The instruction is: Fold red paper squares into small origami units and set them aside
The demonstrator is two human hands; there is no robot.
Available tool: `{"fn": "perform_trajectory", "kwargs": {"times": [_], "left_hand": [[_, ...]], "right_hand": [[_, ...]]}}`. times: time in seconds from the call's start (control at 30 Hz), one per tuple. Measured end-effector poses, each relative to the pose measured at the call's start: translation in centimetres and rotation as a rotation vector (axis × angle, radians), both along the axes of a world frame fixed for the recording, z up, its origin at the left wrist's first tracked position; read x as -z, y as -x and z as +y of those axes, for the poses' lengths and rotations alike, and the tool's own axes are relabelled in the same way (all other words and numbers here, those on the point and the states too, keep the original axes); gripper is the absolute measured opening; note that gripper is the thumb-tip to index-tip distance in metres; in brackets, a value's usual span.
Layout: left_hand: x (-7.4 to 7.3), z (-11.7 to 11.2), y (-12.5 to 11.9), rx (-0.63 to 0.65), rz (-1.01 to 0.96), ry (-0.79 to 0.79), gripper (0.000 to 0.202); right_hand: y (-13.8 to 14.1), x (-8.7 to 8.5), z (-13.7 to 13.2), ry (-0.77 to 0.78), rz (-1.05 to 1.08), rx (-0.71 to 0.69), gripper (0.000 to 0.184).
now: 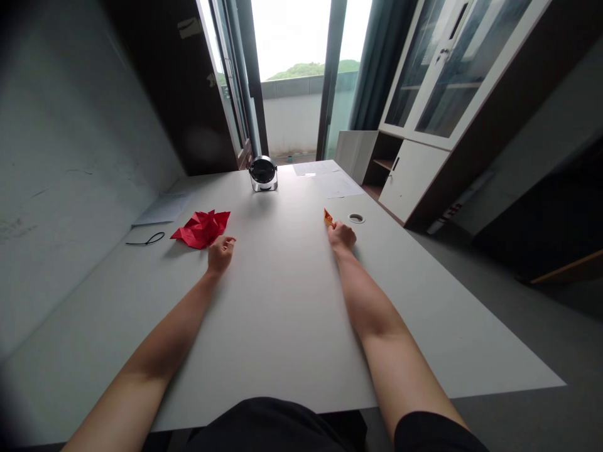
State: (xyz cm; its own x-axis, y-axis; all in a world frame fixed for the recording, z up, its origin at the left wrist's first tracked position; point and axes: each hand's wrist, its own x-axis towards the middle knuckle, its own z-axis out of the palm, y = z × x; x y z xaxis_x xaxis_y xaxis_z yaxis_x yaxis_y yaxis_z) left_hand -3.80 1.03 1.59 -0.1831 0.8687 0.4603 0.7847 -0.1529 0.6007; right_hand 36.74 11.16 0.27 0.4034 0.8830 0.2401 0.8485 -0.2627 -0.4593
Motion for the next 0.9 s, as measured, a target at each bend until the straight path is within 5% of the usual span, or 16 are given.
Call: {"fn": "perform_trajectory", "kwargs": {"times": [0.17, 0.3, 0.5, 0.9], "left_hand": [[0.2, 1.5, 6.1, -0.307, 0.128, -0.16, 0.023], [1.7, 2.1, 8.7, -0.383, 0.163, -0.126, 0.021], [3.4, 2.7, 9.1, -0.326, 0.145, -0.036, 0.023], [3.5, 2.8, 8.6, -0.248, 0.103, -0.008, 0.028]], "right_hand": [[-0.5, 0.3, 0.4, 0.049, 0.005, -0.007, 0.029], [-0.4, 0.3, 0.5, 0.038, 0.032, 0.0, 0.03], [-0.5, 0.3, 0.5, 0.001, 0.095, 0.013, 0.022], [-0.6, 0.6, 0.5, -0.058, 0.153, 0.033, 0.025]]}}
